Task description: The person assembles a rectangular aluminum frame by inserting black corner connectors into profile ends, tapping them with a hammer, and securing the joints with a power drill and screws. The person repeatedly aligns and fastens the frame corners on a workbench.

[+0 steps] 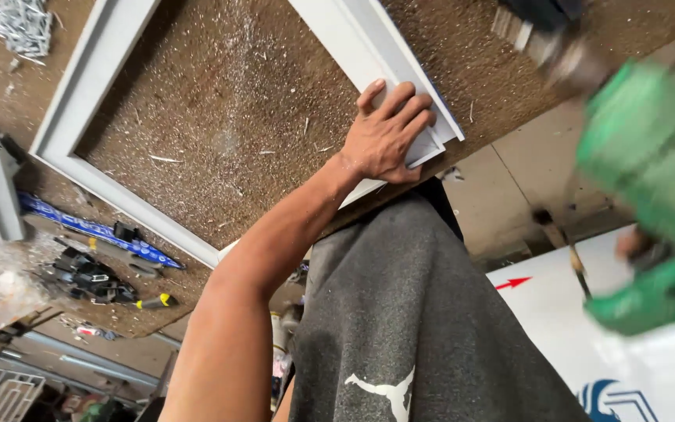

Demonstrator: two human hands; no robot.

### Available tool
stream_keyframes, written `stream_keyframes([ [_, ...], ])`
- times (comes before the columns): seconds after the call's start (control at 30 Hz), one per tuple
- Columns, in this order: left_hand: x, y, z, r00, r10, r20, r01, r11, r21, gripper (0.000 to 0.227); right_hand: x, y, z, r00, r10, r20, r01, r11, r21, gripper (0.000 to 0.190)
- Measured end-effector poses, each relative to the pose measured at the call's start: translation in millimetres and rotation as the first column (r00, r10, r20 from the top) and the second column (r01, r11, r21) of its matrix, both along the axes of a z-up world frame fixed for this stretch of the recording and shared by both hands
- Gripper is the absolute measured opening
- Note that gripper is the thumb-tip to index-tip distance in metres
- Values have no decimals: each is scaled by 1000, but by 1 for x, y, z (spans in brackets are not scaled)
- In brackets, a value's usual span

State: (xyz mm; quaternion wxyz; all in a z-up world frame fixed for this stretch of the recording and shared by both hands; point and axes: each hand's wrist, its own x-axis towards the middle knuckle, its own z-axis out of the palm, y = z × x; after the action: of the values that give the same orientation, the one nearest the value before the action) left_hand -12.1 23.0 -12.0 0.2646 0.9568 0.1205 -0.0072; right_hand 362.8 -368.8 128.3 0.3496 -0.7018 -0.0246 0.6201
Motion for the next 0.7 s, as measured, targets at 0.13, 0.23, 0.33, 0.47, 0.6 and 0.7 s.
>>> stream_keyframes([
  [0.13,-5,-3,-8,1000,-25,10,26,999,-19,89,-132,112,110,908,283,310,-199,941,-274,68],
  [0.23,-4,-2,-11,999,-12,43,12,1000,-10,90,-196,164,160,715,453,532,-301,887,-350,89],
  [0.33,-4,-2,-9,999,-43,-9,43,998,-38,92,-215,164,152,566,566,600,-491,816,-305,88],
  [0.47,-6,-1,-11,998,-20,52,18,999,36,89,-226,167,145,502,621,602,-516,773,-368,91],
  [0.6,-7,-2,-18,999,-43,22,42,999,21,90,-227,173,140,481,619,621,-526,770,-360,86],
  [0.7,-9,-2,-18,995,-14,95,12,1000,26,85,-227,179,139,444,602,663,-591,753,-288,80],
])
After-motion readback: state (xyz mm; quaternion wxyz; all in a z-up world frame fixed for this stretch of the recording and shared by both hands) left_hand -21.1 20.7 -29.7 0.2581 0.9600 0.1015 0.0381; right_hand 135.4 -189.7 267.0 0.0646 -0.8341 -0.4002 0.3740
